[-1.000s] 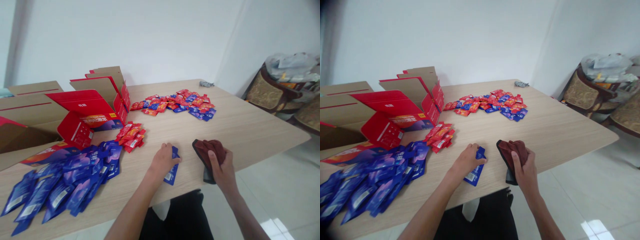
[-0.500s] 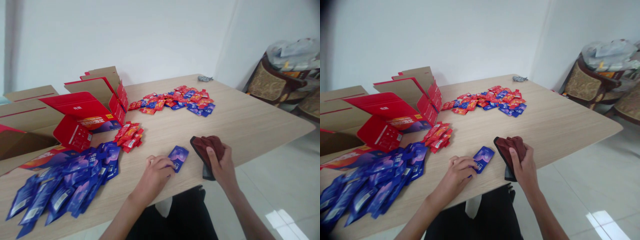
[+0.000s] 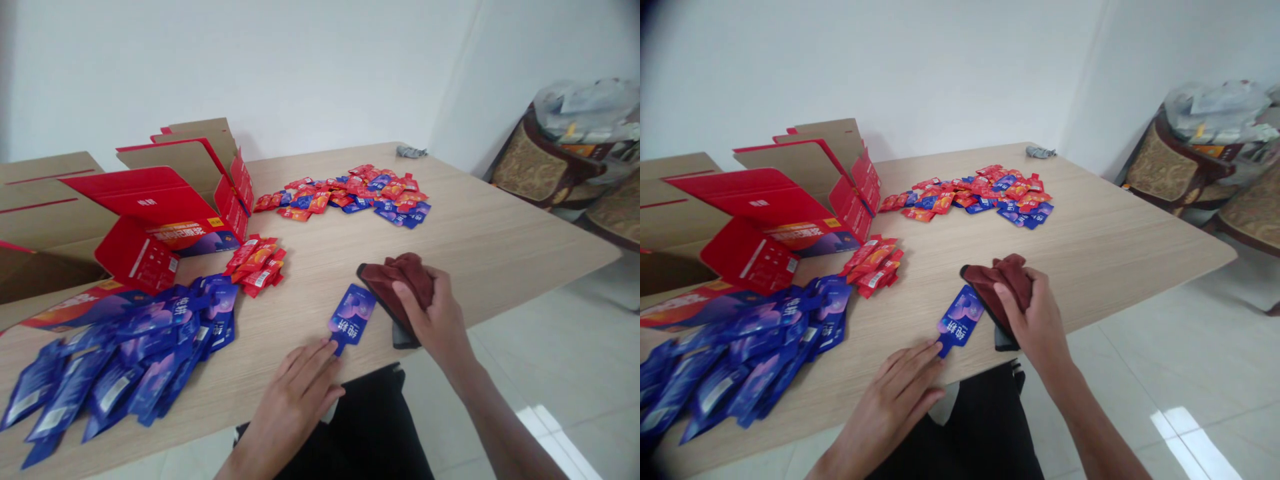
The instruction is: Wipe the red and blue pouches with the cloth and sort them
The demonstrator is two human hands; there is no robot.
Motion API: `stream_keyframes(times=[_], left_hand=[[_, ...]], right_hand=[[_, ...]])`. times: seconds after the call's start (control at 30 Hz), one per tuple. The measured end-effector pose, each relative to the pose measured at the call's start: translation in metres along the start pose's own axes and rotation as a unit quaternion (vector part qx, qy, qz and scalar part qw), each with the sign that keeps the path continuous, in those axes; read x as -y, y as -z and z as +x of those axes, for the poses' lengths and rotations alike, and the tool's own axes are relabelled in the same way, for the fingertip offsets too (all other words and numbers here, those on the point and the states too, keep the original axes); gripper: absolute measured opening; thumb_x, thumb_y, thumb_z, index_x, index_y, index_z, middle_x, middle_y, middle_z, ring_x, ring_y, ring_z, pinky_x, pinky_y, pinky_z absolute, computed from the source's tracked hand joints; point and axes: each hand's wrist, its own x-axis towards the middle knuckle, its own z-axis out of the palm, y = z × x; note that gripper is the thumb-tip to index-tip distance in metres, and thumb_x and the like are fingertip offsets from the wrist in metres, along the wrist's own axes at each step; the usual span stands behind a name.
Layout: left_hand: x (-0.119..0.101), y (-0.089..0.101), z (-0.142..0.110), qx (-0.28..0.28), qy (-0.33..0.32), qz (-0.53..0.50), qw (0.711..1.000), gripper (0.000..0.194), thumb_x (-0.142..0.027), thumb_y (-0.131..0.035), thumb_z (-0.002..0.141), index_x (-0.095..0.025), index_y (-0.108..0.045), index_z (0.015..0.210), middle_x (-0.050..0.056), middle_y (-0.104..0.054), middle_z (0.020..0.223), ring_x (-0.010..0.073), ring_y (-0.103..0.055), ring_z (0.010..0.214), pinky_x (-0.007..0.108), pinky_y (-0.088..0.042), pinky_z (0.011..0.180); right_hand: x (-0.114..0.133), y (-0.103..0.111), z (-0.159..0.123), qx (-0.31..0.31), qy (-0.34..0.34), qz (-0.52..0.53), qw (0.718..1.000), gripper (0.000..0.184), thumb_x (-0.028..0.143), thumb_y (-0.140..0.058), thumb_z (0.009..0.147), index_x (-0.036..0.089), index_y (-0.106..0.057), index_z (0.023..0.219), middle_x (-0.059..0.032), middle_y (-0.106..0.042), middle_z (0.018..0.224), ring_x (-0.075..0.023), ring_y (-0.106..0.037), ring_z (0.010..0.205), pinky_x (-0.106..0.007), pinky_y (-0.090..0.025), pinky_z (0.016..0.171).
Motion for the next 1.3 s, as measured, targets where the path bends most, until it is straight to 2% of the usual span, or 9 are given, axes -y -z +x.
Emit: stream_keyframes(times=[0.07,0.17,0.27,0.57,0.73,0.9,0.97,1.13,1.3], left_hand=[[0.000,-0.004,-0.002,-0.007,-0.011,0.003,1.000,0.032,-0.034,-0.054,0.108,-0.016,-0.065,0.132,0.010,-0.066,0.141,0.0236,-0.062,0.133,0.041,-0.053,0.111],[0.000,-0.010,-0.004,-0.014,-0.005,0.001,1.000,0.030,-0.033,-0.055,0.108,-0.018,-0.067,0.130,0.007,-0.073,0.131,0.0218,-0.068,0.124,0.039,-0.055,0.108],[-0.001,-0.014,-0.007,-0.024,0.001,0.004,1.000,0.028,-0.030,-0.054,0.108,-0.019,-0.068,0.130,0.006,-0.073,0.132,0.0217,-0.068,0.124,0.038,-0.056,0.106],[0.000,-0.017,-0.009,-0.047,-0.003,-0.015,0.999,0.030,-0.028,-0.052,0.109,-0.017,-0.066,0.132,0.008,-0.070,0.136,0.0206,-0.066,0.128,0.037,-0.054,0.108],[-0.001,-0.017,-0.010,-0.044,0.005,-0.016,0.999,0.030,-0.027,-0.053,0.109,-0.018,-0.066,0.134,0.007,-0.069,0.138,0.0205,-0.065,0.130,0.037,-0.054,0.109],[0.000,-0.016,-0.008,-0.038,0.006,-0.015,0.999,0.030,-0.029,-0.056,0.107,-0.018,-0.066,0.134,0.006,-0.073,0.132,0.0209,-0.068,0.125,0.038,-0.055,0.107],[0.000,-0.017,-0.008,-0.045,0.006,-0.015,0.999,0.030,-0.029,-0.055,0.108,-0.018,-0.067,0.133,0.006,-0.072,0.133,0.0208,-0.068,0.125,0.038,-0.055,0.107],[-0.001,-0.018,-0.009,-0.051,0.002,-0.015,0.999,0.029,-0.028,-0.050,0.110,-0.017,-0.065,0.133,0.005,-0.069,0.139,0.0197,-0.064,0.130,0.036,-0.051,0.110],[-0.004,-0.018,-0.009,-0.032,0.007,-0.002,0.999,0.029,-0.029,-0.054,0.108,-0.017,-0.064,0.133,0.007,-0.069,0.138,0.0214,-0.064,0.130,0.039,-0.048,0.113]], right_hand=[[0.017,-0.016,-0.011,0.069,0.108,-0.001,0.992,0.044,0.054,-0.064,0.095,0.023,-0.054,0.126,-0.0123,-0.068,0.115,-0.0305,-0.067,0.104,-0.045,-0.054,0.090],[0.030,-0.041,-0.028,0.209,0.260,-0.021,0.942,0.025,0.032,-0.066,0.096,0.026,-0.055,0.118,-0.0083,-0.068,0.112,-0.0288,-0.064,0.105,-0.045,-0.054,0.091],[0.024,-0.055,-0.028,0.243,0.312,-0.050,0.917,0.026,0.025,-0.067,0.095,0.025,-0.054,0.118,-0.0079,-0.067,0.112,-0.0296,-0.061,0.109,-0.047,-0.053,0.096],[-0.024,-0.046,0.054,0.125,0.290,-0.201,0.927,0.029,0.039,-0.055,0.101,0.018,-0.054,0.122,-0.0152,-0.064,0.111,-0.0343,-0.058,0.101,-0.051,-0.053,0.087],[0.002,-0.035,0.036,0.033,0.260,-0.138,0.955,0.036,0.041,-0.057,0.102,0.019,-0.049,0.128,-0.0161,-0.062,0.117,-0.0340,-0.059,0.107,-0.050,-0.052,0.093],[0.033,-0.047,-0.025,0.224,0.316,-0.077,0.919,0.025,0.032,-0.063,0.099,0.024,-0.052,0.121,-0.0094,-0.065,0.112,-0.0293,-0.060,0.105,-0.046,-0.053,0.093],[0.029,-0.052,-0.029,0.245,0.324,-0.086,0.910,0.024,0.029,-0.064,0.098,0.024,-0.053,0.119,-0.0090,-0.065,0.112,-0.0294,-0.060,0.106,-0.047,-0.053,0.094],[-0.011,-0.049,0.019,0.163,0.291,-0.171,0.927,0.028,0.042,-0.056,0.102,0.021,-0.054,0.119,-0.0132,-0.065,0.109,-0.0322,-0.059,0.100,-0.048,-0.054,0.086],[-0.042,-0.025,0.060,0.050,0.220,-0.215,0.950,0.050,0.058,-0.048,0.101,0.015,-0.056,0.125,-0.0175,-0.063,0.110,-0.0353,-0.058,0.102,-0.051,-0.052,0.091]])
